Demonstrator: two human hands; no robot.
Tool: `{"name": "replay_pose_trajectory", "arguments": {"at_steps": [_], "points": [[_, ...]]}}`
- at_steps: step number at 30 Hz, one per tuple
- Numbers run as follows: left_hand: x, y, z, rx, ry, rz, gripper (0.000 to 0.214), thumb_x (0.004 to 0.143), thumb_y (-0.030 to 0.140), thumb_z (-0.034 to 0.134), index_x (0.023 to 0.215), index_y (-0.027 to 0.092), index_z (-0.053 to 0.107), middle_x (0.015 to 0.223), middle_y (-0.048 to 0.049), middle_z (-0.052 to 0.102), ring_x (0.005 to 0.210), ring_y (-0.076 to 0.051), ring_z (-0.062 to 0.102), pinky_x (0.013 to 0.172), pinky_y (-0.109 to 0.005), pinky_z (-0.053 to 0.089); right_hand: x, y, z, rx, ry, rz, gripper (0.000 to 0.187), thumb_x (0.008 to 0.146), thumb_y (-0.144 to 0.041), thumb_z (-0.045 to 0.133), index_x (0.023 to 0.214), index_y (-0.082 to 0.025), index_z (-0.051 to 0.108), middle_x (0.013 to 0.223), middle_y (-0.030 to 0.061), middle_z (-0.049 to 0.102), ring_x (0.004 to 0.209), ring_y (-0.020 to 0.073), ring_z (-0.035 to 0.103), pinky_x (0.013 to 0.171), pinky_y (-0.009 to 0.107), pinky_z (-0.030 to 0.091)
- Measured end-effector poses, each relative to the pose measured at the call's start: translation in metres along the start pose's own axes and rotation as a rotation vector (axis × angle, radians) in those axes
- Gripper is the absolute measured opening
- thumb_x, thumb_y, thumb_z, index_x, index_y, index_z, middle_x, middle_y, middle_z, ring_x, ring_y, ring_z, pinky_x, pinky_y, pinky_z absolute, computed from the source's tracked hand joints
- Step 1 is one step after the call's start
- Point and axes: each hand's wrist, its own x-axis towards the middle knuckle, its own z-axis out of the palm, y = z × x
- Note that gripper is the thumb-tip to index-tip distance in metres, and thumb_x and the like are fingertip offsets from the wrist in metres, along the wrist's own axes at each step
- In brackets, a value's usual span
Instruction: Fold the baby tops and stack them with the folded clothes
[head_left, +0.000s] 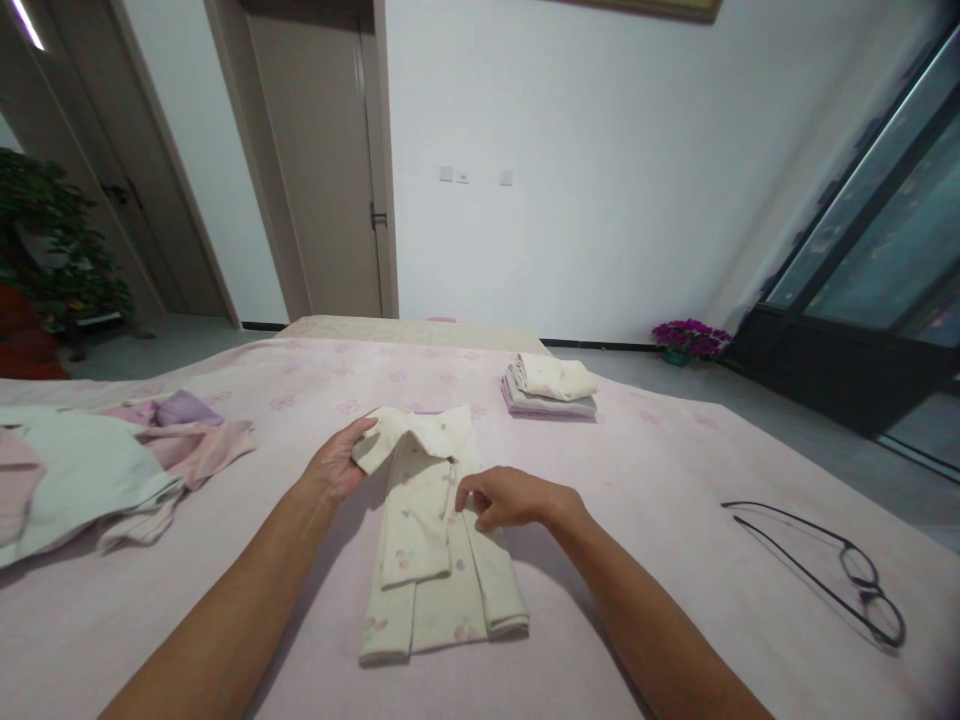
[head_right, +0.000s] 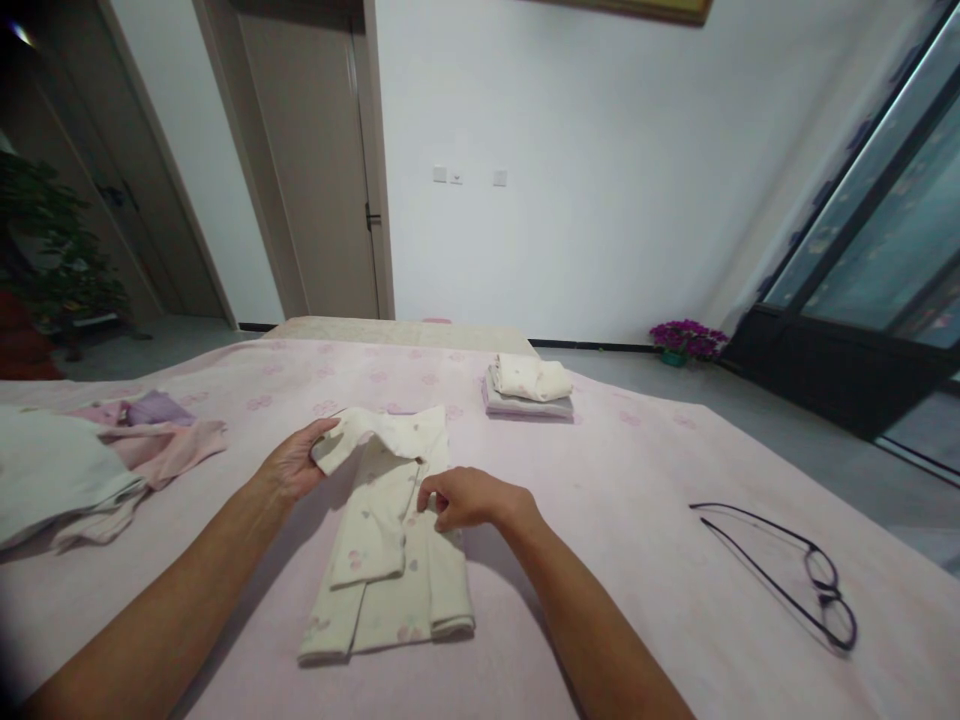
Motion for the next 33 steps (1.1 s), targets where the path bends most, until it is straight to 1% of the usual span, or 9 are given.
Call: {"name": "replay_pose_trajectory", "arguments": {"at_steps": [5,10,12,16,19,22,26,29,33], "points": [[-0.006,0.001,0.007,0.039,-0.032,0.025,0.028,0.081,0.006,0.06,0.109,0.009,0.066,0.086,-0.0091,0.075,0.064,-0.017,0.072,0.063,-0.027,0.063,-0.001,-0.002,-0.001,-0.108,0.03,0.016,0.014,0.072,-0.021,0.071,0.086,-0.02,0.07,0.074,-0.004,0.063,0.066,0.0102,0.051,0.06,0.021,0.028],[-0.013,0.007,0.013,0.044,-0.076,0.058,0.03,0.076,0.009,0.068,0.105,0.011,0.068,0.081,-0.0058,0.074,0.064,-0.016,0.07,0.061,-0.024,0.06,0.001,-0.002,-0.001,-0.074,0.198,-0.008,0.013,0.077,-0.022,0.064,0.089,-0.02,0.068,0.077,-0.0035,0.064,0.067,0.01,0.051,0.059,0.022,0.028],[-0.017,0.01,0.015,0.095,-0.101,0.099,0.033,0.074,0.012,0.071,0.107,0.012,0.068,0.082,-0.0051,0.074,0.066,-0.015,0.069,0.06,-0.022,0.058,0.003,-0.003,0.001,-0.066,0.206,0.016,0.015,0.077,-0.022,0.065,0.091,-0.021,0.069,0.079,-0.0032,0.065,0.068,0.0104,0.052,0.059,0.022,0.028],[-0.031,0.014,0.021,0.399,-0.143,0.207,0.057,0.069,0.019,0.077,0.124,0.015,0.064,0.089,-0.0044,0.075,0.069,-0.013,0.068,0.059,-0.019,0.052,0.007,0.002,0.006,0.004,0.103,0.014,0.025,0.072,-0.022,0.07,0.097,-0.021,0.072,0.078,-0.0032,0.065,0.068,0.0111,0.054,0.058,0.021,0.031],[-0.044,0.01,0.031,0.709,-0.169,0.27,0.064,0.069,0.02,0.072,0.132,0.014,0.06,0.085,-0.0028,0.075,0.068,-0.014,0.067,0.058,-0.02,0.049,0.01,0.016,0.006,0.164,0.173,0.0,0.023,0.075,-0.018,0.064,0.097,-0.019,0.072,0.075,-0.0023,0.065,0.065,0.0107,0.056,0.058,0.02,0.035],[-0.058,-0.005,0.042,1.032,-0.232,0.412,0.058,0.073,0.017,0.061,0.13,0.016,0.062,0.095,-0.0049,0.076,0.075,-0.018,0.068,0.066,-0.026,0.052,0.017,0.033,0.007,0.347,0.392,0.059,0.018,0.078,-0.018,0.059,0.092,-0.016,0.071,0.073,-0.0004,0.065,0.063,0.0107,0.057,0.057,0.02,0.037],[-0.075,-0.047,0.048,1.467,-0.427,0.611,0.055,0.077,0.011,0.052,0.13,0.024,0.063,0.128,-0.0049,0.069,0.108,-0.022,0.066,0.095,-0.034,0.049,0.03,0.048,0.015,0.707,0.569,0.134,0.019,0.08,-0.026,0.059,0.093,-0.014,0.067,0.067,-0.0003,0.062,0.055,0.0101,0.053,0.049,0.02,0.036],[-0.085,-0.08,0.046,1.708,-0.574,0.588,0.05,0.082,0.012,0.05,0.129,0.024,0.061,0.124,-0.0057,0.07,0.111,-0.023,0.065,0.097,-0.036,0.048,0.035,0.052,0.02,0.898,0.617,0.189,0.024,0.082,-0.034,0.061,0.094,-0.014,0.066,0.066,-0.0001,0.062,0.05,0.0091,0.05,0.045,0.019,0.035],[-0.092,-0.102,0.044,1.94,-0.67,0.572,0.03,0.081,0.014,0.055,0.107,0.023,0.067,0.105,-0.0057,0.071,0.1,-0.024,0.064,0.088,-0.036,0.051,0.038,0.052,0.016,1.034,0.669,0.265,0.03,0.085,-0.042,0.059,0.098,-0.016,0.064,0.083,0.0053,0.068,0.053,0.0102,0.056,0.044,0.02,0.04]]}}
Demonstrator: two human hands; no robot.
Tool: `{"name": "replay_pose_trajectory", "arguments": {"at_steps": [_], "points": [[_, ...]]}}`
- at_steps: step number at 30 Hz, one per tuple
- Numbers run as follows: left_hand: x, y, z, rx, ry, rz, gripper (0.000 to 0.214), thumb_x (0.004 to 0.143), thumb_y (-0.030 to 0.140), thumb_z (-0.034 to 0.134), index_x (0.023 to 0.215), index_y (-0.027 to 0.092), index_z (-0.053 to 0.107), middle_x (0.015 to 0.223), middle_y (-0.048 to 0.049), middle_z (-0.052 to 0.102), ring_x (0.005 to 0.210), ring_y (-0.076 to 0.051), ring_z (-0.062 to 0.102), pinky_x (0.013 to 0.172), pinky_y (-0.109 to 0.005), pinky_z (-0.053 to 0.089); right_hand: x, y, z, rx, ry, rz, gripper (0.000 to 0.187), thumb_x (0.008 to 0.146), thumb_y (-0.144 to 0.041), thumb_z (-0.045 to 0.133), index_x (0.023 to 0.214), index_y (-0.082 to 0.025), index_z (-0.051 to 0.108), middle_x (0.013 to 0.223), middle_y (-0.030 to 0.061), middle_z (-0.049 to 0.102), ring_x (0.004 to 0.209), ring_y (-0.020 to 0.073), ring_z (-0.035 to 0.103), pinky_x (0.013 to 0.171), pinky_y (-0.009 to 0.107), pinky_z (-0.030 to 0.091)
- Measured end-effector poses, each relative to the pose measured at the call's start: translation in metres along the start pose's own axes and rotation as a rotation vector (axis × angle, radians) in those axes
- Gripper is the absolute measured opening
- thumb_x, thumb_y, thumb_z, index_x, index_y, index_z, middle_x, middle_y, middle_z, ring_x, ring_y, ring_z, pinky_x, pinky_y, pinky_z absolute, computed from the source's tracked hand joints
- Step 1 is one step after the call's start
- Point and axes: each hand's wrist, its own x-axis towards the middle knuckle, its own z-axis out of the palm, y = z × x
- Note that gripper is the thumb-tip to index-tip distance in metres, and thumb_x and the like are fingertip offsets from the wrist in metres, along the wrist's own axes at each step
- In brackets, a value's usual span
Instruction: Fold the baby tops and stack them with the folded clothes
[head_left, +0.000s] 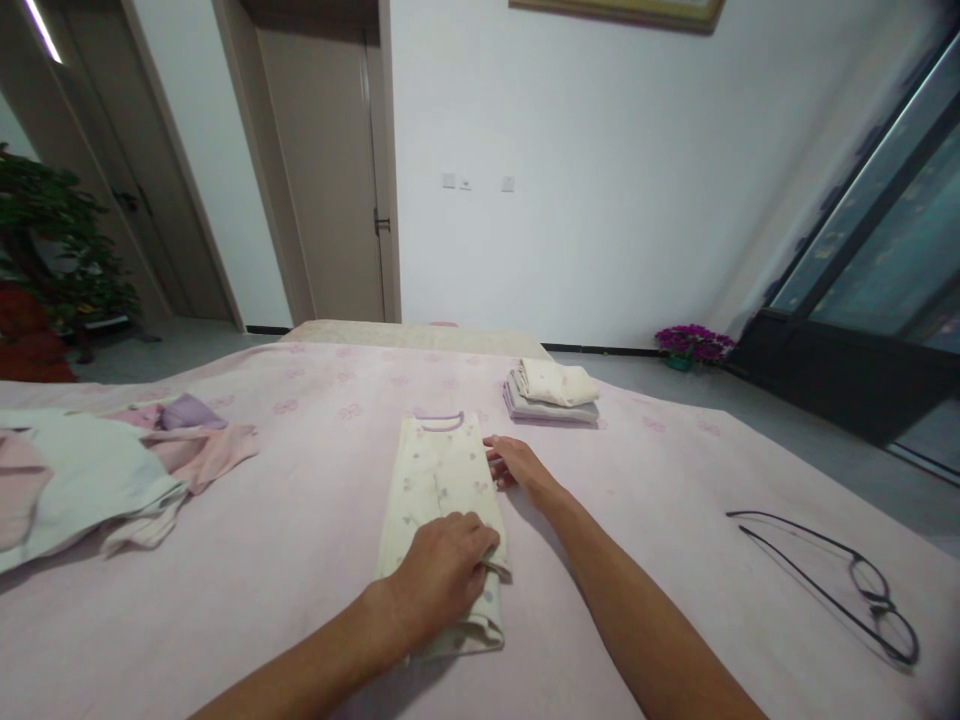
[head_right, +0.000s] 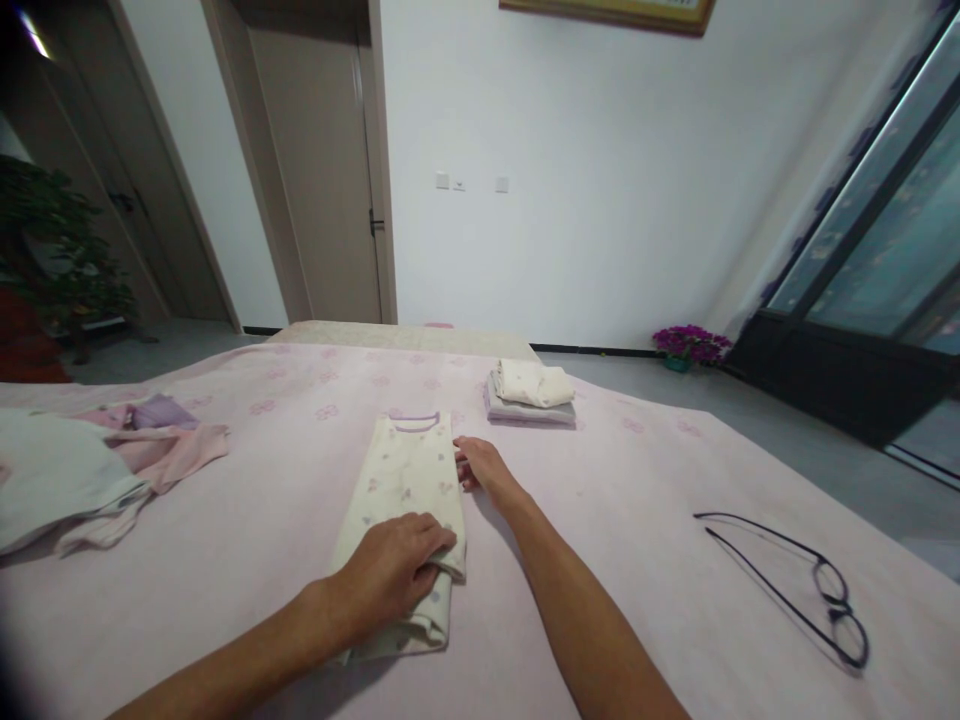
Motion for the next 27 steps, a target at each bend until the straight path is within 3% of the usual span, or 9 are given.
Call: {"name": "replay_pose_trajectory", "arguments": {"at_steps": [3,7,9,13,18,21,27], "points": [[0.0,0.003,0.003,0.095,-0.017,-0.003,0.022,0.08,0.015,0.059,0.101,0.021,0.065,0.106,-0.0071,0.066,0.099,-0.025,0.061,0.084,-0.036,0.051,0.009,-0.006,0.005,-0.059,0.015,-0.004,0.025,0.084,-0.04,0.06,0.087,-0.016,0.065,0.073,0.0033,0.066,0.047,0.0091,0.05,0.04,0.02,0.033],[0.0,0.009,0.01,0.149,-0.06,0.01,0.02,0.085,0.014,0.057,0.103,0.019,0.063,0.109,-0.0092,0.063,0.1,-0.026,0.058,0.084,-0.037,0.05,0.033,-0.013,0.016,-0.163,0.062,-0.033,0.01,0.075,-0.024,0.065,0.073,-0.014,0.065,0.053,-0.0023,0.056,0.042,0.0076,0.041,0.039,0.02,0.025],[-0.002,0.014,0.013,0.157,-0.102,0.031,0.02,0.087,0.018,0.058,0.107,0.017,0.062,0.112,-0.0107,0.062,0.102,-0.027,0.057,0.085,-0.039,0.05,0.045,-0.014,0.023,-0.163,0.092,-0.03,0.007,0.073,-0.019,0.062,0.076,-0.014,0.065,0.05,-0.0047,0.053,0.041,0.0072,0.04,0.04,0.02,0.026],[-0.007,0.023,0.013,0.146,-0.176,0.044,0.027,0.086,0.017,0.061,0.113,0.016,0.06,0.118,-0.0115,0.06,0.105,-0.029,0.056,0.085,-0.042,0.051,0.057,-0.009,0.032,-0.165,0.115,-0.003,0.019,0.07,-0.016,0.059,0.087,-0.014,0.067,0.047,-0.0076,0.048,0.038,0.0074,0.038,0.04,0.019,0.028],[-0.009,0.024,0.013,0.155,-0.153,0.028,0.032,0.086,0.011,0.057,0.118,0.019,0.057,0.116,-0.0115,0.06,0.1,-0.029,0.058,0.081,-0.044,0.052,0.06,-0.002,0.032,-0.222,0.117,-0.012,0.019,0.07,-0.019,0.063,0.088,-0.015,0.067,0.047,-0.0058,0.051,0.04,0.0085,0.042,0.04,0.019,0.03],[-0.008,0.022,0.009,0.187,-0.122,0.023,0.025,0.088,0.012,0.055,0.112,0.017,0.059,0.111,-0.012,0.062,0.099,-0.03,0.059,0.085,-0.046,0.05,0.061,-0.001,0.029,-0.256,0.116,-0.029,0.018,0.073,-0.024,0.062,0.087,-0.015,0.068,0.05,-0.0042,0.054,0.043,0.0093,0.045,0.041,0.019,0.032],[-0.014,0.014,-0.014,0.206,-0.032,0.047,0.021,0.08,0.011,0.058,0.099,0.018,0.062,0.104,-0.0104,0.064,0.097,-0.028,0.058,0.085,-0.043,0.048,0.064,0.0,0.028,-0.377,0.14,-0.057,0.026,0.076,-0.023,0.059,0.097,-0.012,0.069,0.058,-0.0007,0.06,0.048,0.012,0.052,0.047,0.021,0.037]]}}
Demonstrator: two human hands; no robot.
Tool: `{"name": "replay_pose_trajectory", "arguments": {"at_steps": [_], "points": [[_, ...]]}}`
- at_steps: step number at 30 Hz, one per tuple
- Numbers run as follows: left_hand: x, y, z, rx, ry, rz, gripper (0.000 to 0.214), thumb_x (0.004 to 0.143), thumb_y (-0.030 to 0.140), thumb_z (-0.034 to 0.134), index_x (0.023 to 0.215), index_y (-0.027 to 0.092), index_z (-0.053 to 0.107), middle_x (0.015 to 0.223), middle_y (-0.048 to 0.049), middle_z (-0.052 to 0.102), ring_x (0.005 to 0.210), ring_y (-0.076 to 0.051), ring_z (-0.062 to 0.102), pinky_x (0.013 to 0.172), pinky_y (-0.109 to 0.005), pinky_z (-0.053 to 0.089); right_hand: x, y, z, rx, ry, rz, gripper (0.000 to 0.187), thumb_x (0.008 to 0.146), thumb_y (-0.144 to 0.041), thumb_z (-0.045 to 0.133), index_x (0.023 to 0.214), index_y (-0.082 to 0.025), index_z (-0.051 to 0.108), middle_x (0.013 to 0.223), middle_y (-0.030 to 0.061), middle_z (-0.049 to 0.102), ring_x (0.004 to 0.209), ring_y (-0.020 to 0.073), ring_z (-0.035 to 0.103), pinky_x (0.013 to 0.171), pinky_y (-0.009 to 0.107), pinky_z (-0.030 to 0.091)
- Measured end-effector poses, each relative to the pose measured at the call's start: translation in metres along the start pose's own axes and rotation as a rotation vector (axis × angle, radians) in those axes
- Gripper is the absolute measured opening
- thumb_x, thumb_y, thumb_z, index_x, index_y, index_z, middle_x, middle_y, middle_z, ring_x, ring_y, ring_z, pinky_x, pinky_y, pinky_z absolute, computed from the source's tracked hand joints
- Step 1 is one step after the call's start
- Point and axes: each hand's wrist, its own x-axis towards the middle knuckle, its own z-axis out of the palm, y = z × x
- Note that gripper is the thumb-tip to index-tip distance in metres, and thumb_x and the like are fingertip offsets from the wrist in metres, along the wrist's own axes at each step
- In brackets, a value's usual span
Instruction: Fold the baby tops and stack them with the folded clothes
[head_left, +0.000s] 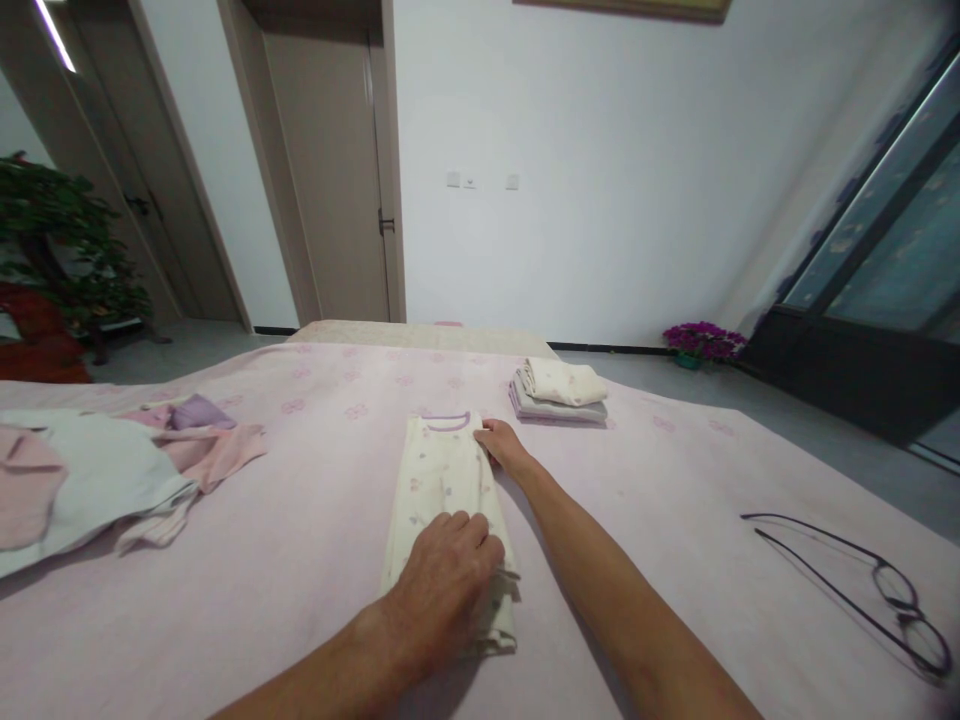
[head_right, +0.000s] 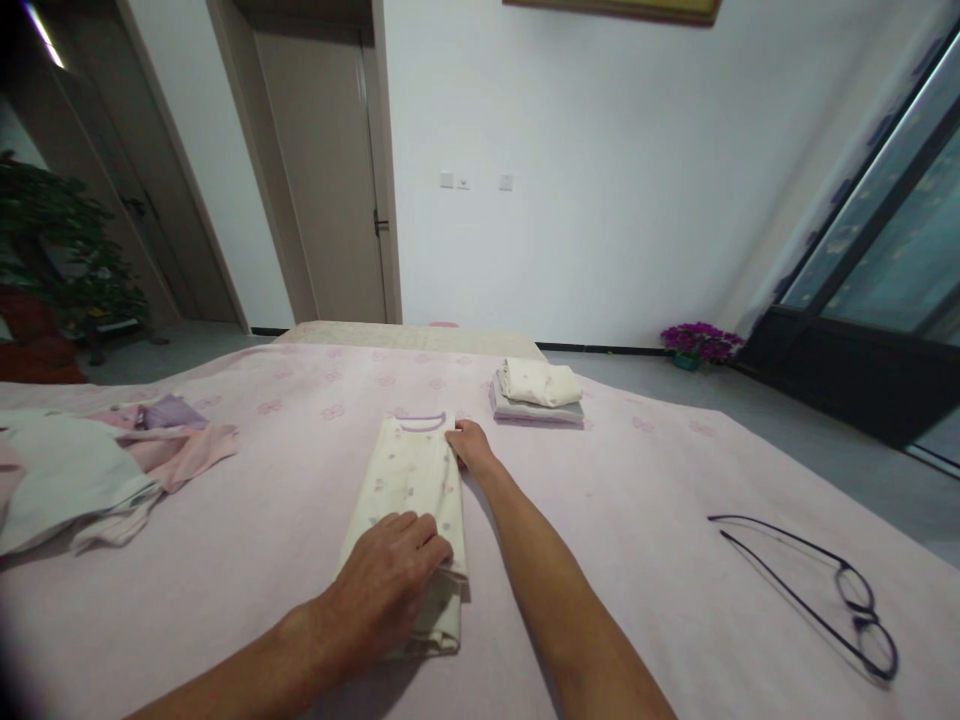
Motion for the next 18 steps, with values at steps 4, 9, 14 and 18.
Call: {"name": "replay_pose_trajectory", "arguments": {"at_steps": [4,9,14,18], "points": [[-0.009,-0.007,-0.004,-0.057,-0.063,0.0,0.031,0.075,0.007,0.057,0.102,0.021,0.062,0.104,-0.0073,0.065,0.096,-0.026,0.059,0.082,-0.038,0.05,0.001,-0.002,-0.003,-0.165,0.048,-0.039,0.037,0.074,-0.021,0.062,0.109,-0.014,0.069,0.086,0.0074,0.072,0.082,0.021,0.066,0.07,0.026,0.048],[-0.013,-0.007,-0.005,-0.149,-0.075,-0.006,0.018,0.089,0.026,0.058,0.105,0.022,0.066,0.102,-0.0072,0.068,0.096,-0.025,0.062,0.085,-0.039,0.051,-0.006,0.0,-0.012,-0.38,0.122,-0.08,0.058,0.084,-0.032,0.059,0.139,-0.015,0.053,0.131,0.017,0.061,0.12,0.0304,0.056,0.102,0.041,0.041],[-0.01,-0.01,0.006,-0.195,0.049,0.053,0.049,0.095,0.044,0.055,0.139,0.024,0.053,0.141,-0.012,0.056,0.133,-0.032,0.047,0.112,-0.051,0.036,-0.021,0.006,-0.009,-0.746,0.176,-0.445,0.06,0.097,-0.038,0.044,0.151,-0.014,0.037,0.159,0.0157,0.033,0.146,0.0279,0.029,0.119,0.043,0.021],[-0.012,-0.008,0.031,-0.196,-0.046,0.086,0.07,0.094,0.059,0.049,0.154,0.024,0.035,0.162,-0.0173,0.027,0.151,-0.038,0.018,0.12,-0.061,0.017,-0.025,0.011,-0.003,-0.862,-0.137,-0.52,0.067,0.101,-0.049,0.031,0.157,-0.012,0.027,0.164,0.0128,0.02,0.152,0.0263,0.014,0.122,0.046,0.012]]}}
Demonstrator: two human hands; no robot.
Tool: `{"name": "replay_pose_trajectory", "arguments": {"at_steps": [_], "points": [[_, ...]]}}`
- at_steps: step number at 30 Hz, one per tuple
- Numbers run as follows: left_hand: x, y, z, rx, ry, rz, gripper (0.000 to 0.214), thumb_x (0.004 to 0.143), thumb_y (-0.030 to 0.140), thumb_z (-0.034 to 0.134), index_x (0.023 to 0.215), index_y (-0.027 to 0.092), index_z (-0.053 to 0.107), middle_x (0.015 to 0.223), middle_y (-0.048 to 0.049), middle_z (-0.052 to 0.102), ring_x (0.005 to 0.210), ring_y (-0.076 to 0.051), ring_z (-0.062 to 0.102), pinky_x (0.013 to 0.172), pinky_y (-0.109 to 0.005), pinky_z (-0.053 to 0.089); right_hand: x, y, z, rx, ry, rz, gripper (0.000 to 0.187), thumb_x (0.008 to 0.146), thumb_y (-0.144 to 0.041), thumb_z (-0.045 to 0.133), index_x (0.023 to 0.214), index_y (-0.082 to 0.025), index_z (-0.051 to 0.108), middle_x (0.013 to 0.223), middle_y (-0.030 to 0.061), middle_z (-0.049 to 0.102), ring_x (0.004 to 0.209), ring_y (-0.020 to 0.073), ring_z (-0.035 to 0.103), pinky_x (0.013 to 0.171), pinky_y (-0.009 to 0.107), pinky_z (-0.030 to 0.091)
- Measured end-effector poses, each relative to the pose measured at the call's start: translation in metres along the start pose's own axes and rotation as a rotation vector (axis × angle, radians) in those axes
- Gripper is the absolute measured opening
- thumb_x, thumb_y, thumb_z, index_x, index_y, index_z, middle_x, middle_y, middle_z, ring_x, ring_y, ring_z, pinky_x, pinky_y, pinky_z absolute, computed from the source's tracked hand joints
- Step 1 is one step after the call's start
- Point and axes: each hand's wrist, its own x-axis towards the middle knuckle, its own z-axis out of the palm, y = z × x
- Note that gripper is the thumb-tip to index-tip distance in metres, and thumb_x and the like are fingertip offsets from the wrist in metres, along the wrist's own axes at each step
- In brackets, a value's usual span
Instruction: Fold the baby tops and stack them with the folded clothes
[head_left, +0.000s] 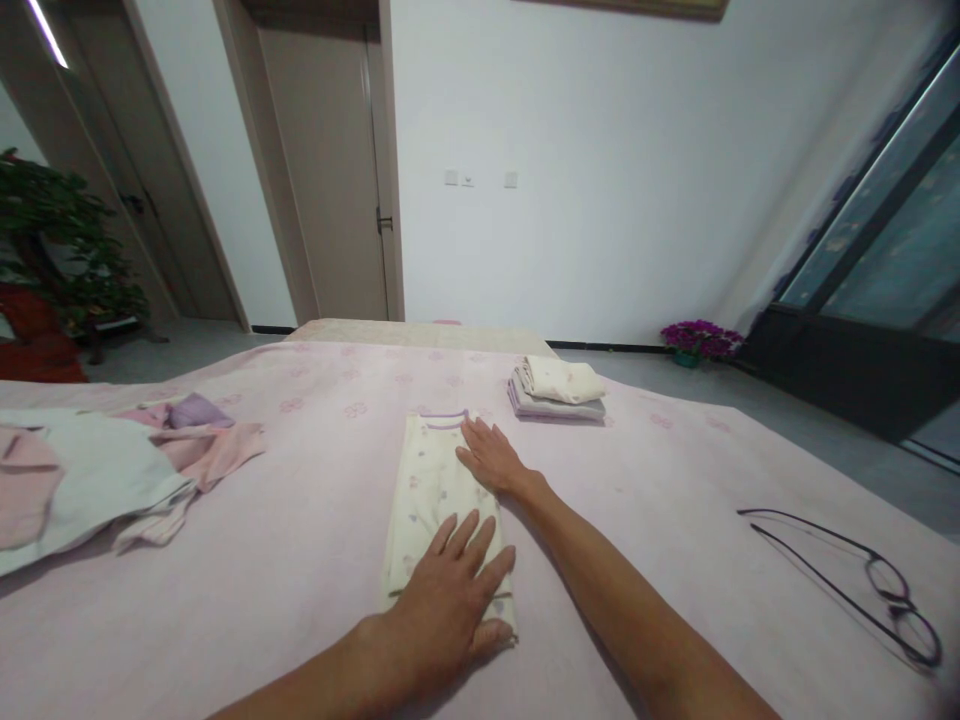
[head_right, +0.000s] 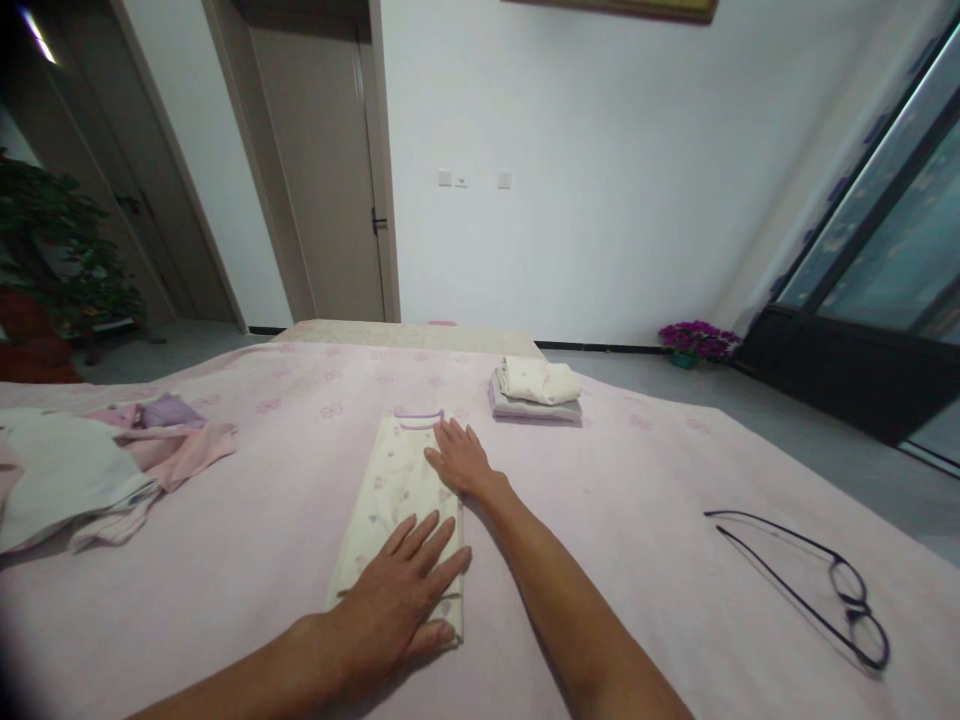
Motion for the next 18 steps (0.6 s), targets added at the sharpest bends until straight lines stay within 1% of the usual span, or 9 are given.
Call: {"name": "replay_pose_trajectory", "arguments": {"at_steps": [2,4,6,9,11,13,15,16,18], "points": [[-0.003,0.002,0.009,-0.017,-0.022,0.018,0.074,0.094,0.06,0.048,0.156,0.026,0.028,0.165,-0.0169,0.018,0.152,-0.037,0.012,0.121,-0.062,0.013,0.003,0.001,0.001,0.011,-0.094,0.016,0.069,0.102,-0.051,0.024,0.158,-0.012,0.023,0.165,0.0125,0.016,0.153,0.0261,0.013,0.122,0.048,0.011],[-0.008,0.004,0.011,-0.028,-0.035,0.053,0.077,0.093,0.059,0.05,0.158,0.027,0.024,0.166,-0.0159,0.014,0.153,-0.036,0.008,0.121,-0.062,0.011,0.007,0.002,0.0,0.003,-0.124,0.055,0.069,0.102,-0.052,0.023,0.159,-0.012,0.021,0.166,0.0117,0.012,0.153,0.0266,0.012,0.122,0.05,0.01],[-0.014,0.006,0.008,-0.037,-0.057,0.102,0.079,0.093,0.057,0.052,0.158,0.025,0.022,0.166,-0.0162,0.011,0.153,-0.037,0.007,0.121,-0.063,0.01,0.01,0.003,-0.001,-0.014,-0.14,0.083,0.068,0.102,-0.051,0.024,0.159,-0.014,0.021,0.166,0.0108,0.011,0.153,0.0271,0.012,0.121,0.051,0.009],[-0.026,0.009,-0.004,-0.106,-0.104,0.202,0.076,0.095,0.057,0.049,0.158,0.022,0.025,0.165,-0.0166,0.016,0.152,-0.036,0.01,0.122,-0.061,0.011,0.01,-0.001,-0.005,-0.044,-0.129,0.14,0.066,0.102,-0.05,0.026,0.159,-0.016,0.021,0.166,0.0113,0.013,0.153,0.028,0.012,0.121,0.052,0.01],[-0.036,0.009,-0.013,-0.211,-0.105,0.263,0.067,0.098,0.055,0.042,0.156,0.023,0.031,0.162,-0.0148,0.027,0.151,-0.032,0.02,0.123,-0.056,0.013,0.005,-0.008,-0.009,-0.061,-0.085,0.166,0.065,0.103,-0.049,0.028,0.159,-0.016,0.023,0.165,0.0128,0.014,0.153,0.0288,0.012,0.12,0.052,0.01],[-0.045,0.006,-0.02,-0.343,-0.052,0.299,0.056,0.102,0.05,0.036,0.151,0.023,0.04,0.155,-0.013,0.044,0.145,-0.026,0.037,0.122,-0.046,0.023,-0.005,-0.018,-0.015,-0.06,-0.048,0.125,0.064,0.103,-0.047,0.03,0.158,-0.015,0.025,0.165,0.0141,0.015,0.152,0.0296,0.013,0.12,0.052,0.012],[-0.052,-0.002,-0.023,-0.464,0.05,0.263,0.047,0.103,0.043,0.034,0.142,0.023,0.052,0.141,-0.0109,0.06,0.13,-0.022,0.055,0.114,-0.037,0.039,-0.02,-0.032,-0.02,-0.034,-0.036,0.017,0.063,0.103,-0.047,0.033,0.157,-0.016,0.027,0.165,0.0146,0.017,0.152,0.0298,0.015,0.12,0.052,0.014],[-0.054,-0.008,-0.024,-0.502,0.117,0.207,0.044,0.103,0.041,0.034,0.135,0.023,0.058,0.132,-0.0098,0.066,0.121,-0.02,0.061,0.107,-0.034,0.044,-0.029,-0.04,-0.021,-0.016,-0.038,-0.042,0.063,0.103,-0.047,0.034,0.157,-0.016,0.028,0.164,0.0143,0.018,0.152,0.0295,0.016,0.12,0.051,0.015],[-0.057,-0.024,-0.023,-0.518,0.264,0.041,0.038,0.102,0.038,0.037,0.121,0.023,0.066,0.117,-0.0083,0.072,0.108,-0.019,0.065,0.098,-0.032,0.049,-0.05,-0.055,-0.022,0.014,-0.055,-0.153,0.061,0.103,-0.048,0.037,0.156,-0.019,0.031,0.164,0.0132,0.021,0.152,0.0288,0.017,0.121,0.05,0.015]]}}
